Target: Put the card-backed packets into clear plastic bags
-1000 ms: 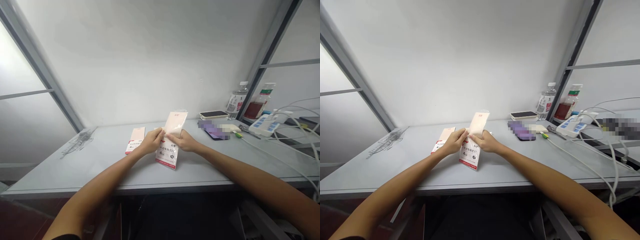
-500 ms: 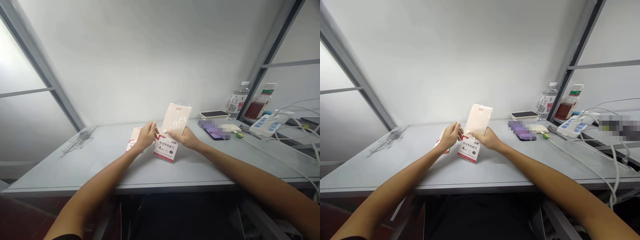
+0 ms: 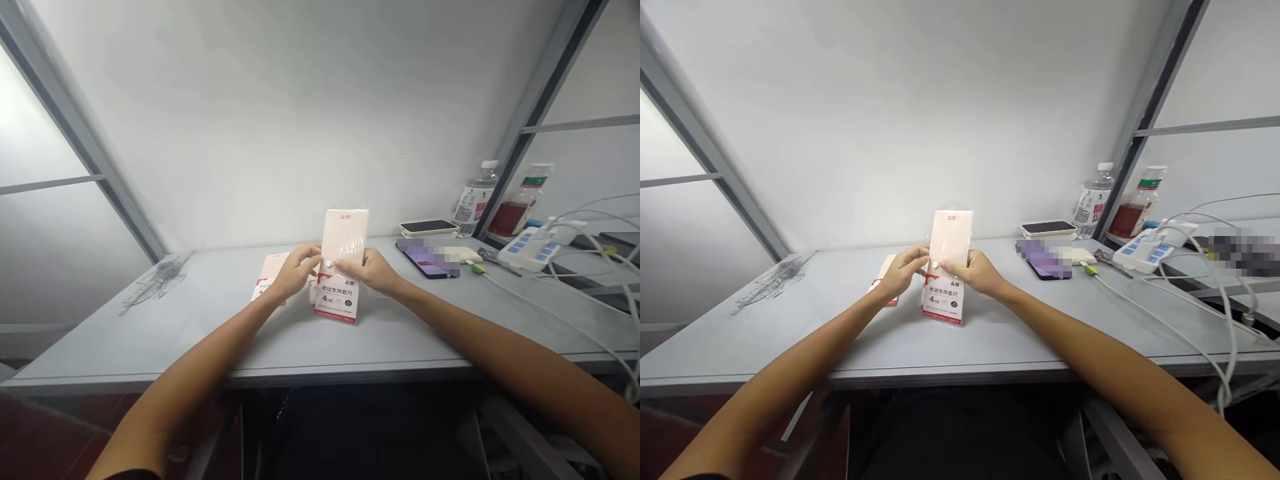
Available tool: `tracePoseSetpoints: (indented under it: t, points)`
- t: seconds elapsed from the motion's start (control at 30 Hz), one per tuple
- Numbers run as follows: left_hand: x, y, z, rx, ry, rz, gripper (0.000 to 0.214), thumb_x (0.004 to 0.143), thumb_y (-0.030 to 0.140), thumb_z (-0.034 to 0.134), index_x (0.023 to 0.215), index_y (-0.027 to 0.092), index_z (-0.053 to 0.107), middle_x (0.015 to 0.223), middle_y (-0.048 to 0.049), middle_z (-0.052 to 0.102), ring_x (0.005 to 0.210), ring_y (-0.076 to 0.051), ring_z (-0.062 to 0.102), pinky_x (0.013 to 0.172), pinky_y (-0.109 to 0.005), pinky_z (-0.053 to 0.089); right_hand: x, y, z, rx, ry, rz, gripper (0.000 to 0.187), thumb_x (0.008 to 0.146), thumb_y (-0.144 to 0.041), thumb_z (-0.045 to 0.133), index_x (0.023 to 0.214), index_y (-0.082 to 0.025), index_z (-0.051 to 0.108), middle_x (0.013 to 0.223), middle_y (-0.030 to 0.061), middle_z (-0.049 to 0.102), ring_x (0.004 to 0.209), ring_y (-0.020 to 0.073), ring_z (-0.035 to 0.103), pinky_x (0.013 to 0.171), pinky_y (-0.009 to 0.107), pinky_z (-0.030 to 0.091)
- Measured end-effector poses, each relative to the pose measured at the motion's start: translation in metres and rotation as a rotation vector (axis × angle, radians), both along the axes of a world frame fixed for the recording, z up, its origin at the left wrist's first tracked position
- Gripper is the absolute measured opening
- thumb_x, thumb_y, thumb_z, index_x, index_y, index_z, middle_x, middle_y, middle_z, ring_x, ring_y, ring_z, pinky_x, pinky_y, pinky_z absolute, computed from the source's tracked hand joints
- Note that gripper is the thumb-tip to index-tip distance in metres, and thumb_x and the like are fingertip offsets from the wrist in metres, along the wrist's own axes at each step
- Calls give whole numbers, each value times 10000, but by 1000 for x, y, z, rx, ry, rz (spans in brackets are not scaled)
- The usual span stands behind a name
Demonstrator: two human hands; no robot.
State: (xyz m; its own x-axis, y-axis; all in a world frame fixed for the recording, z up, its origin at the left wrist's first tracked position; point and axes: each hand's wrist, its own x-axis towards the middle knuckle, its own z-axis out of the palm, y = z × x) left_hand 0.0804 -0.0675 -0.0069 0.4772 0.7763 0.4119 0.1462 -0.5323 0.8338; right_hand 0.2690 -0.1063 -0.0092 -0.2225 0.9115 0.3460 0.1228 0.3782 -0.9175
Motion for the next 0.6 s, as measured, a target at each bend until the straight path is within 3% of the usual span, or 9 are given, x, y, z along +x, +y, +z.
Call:
tracePoseSetpoints:
  t: [0.1, 0.33, 0.4, 0.5, 0.6]
  points:
    - [0, 2, -1, -46, -24, -40, 278, 803, 404, 498, 701, 152, 559, 1100, -69, 563, 952, -182, 554, 742, -300, 506, 1, 1, 0, -21, -26, -6, 385, 744, -458, 622, 939, -131, 681, 923, 100, 703, 830, 238, 654, 683, 329, 512]
    - [-2, 11, 2, -82, -163, 38, 333, 764, 455, 548, 655, 140, 544, 1022, -47, 573, 795, -123, 554, 699, -259, 482, 7, 9, 4, -1, -63, -121, 419, 721, -567, 588, 679, -151, 597, 615, 29, 647, 510, 127, 570, 476, 244, 441]
    - [-6, 16, 6, -102, -178, 112, 353, 754, 469, 546, 623, 144, 506, 850, -32, 583, 699, -106, 532, 632, -243, 468, 13, 13, 5, -4, -68, -158, 426, 719, -573, 588, 657, -152, 571, 574, 20, 624, 472, 108, 547, 467, 233, 439]
    - [-19, 27, 11, -119, -114, 310, 354, 750, 472, 533, 605, 162, 441, 595, 14, 471, 539, -79, 454, 520, -212, 417, 28, 24, 5, -46, -92, -185, 414, 732, -556, 589, 712, -142, 583, 596, 31, 630, 485, 102, 557, 483, 224, 451]
    - [-39, 43, 14, -142, 188, 469, 286, 757, 410, 500, 615, 171, 435, 594, 8, 490, 536, -85, 481, 504, -202, 417, 49, 37, 2, -114, -202, -259, 373, 741, -514, 602, 673, -149, 570, 513, 13, 578, 501, 119, 566, 475, 222, 439]
